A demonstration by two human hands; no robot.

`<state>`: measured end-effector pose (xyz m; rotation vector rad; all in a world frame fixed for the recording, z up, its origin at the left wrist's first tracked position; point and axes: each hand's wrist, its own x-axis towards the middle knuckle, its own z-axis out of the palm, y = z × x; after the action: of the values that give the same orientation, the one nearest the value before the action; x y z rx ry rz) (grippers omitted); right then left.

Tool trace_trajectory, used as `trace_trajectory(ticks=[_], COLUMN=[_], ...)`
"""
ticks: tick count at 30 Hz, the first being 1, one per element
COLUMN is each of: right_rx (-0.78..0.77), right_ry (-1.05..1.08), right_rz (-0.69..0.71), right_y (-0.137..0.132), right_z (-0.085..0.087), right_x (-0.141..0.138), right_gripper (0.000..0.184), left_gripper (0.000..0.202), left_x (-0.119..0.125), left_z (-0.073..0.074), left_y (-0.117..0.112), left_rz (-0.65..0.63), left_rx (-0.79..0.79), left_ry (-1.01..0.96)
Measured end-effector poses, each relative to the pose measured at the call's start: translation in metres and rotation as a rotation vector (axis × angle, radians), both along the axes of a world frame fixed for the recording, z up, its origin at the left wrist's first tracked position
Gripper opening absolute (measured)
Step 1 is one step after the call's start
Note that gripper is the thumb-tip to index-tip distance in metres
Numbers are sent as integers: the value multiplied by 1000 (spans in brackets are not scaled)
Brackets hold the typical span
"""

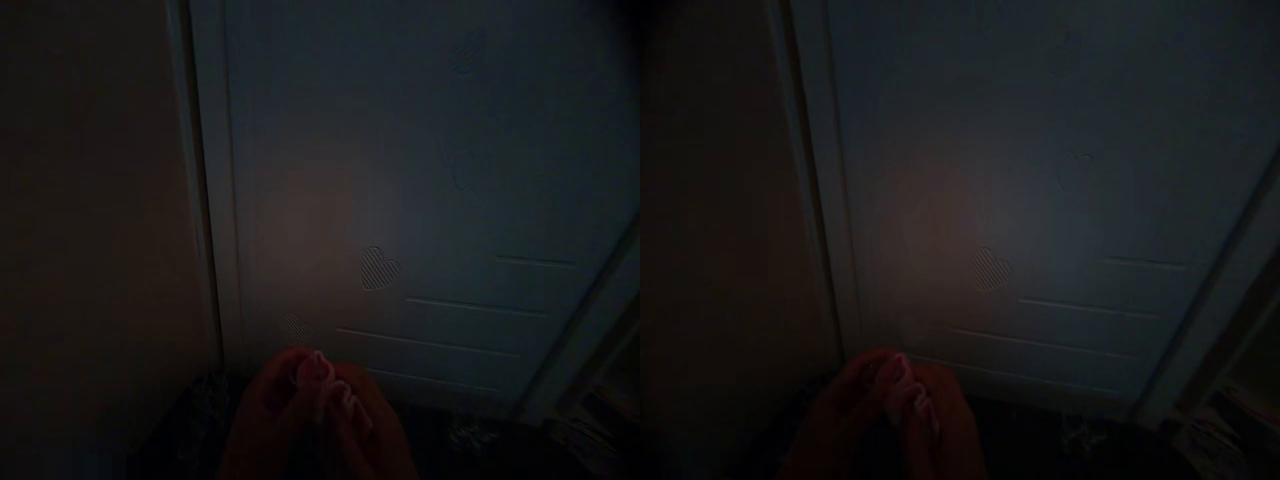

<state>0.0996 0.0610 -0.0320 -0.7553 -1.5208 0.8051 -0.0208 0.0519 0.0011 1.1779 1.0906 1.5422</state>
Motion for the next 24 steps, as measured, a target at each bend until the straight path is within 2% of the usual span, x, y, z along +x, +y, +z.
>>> trace_trajectory(ticks=[4,5,9,16,24], right_rx=[-14,-8,11,56,28], right_ry=[-77,-59,-134,-308,-404], right_rz=[79,46,2,69,96], right_y=[4,5,7,4,4], right_z=[1,3,7,16,16], right_x=[10,12,19,24,25], right_gripper=[22,20,20,20,16], left_gripper=[20,19,17,19,17], left_x=[10,12,9,-9,-5], left_z=[7,8,8,1,3], left_y=[-7,-8,-10,-6,-10], left_rz=[105,125,89,62,59], left_rx=[-18,-20,-22,131,146], left_ry=[-118,-111,-15,336,386])
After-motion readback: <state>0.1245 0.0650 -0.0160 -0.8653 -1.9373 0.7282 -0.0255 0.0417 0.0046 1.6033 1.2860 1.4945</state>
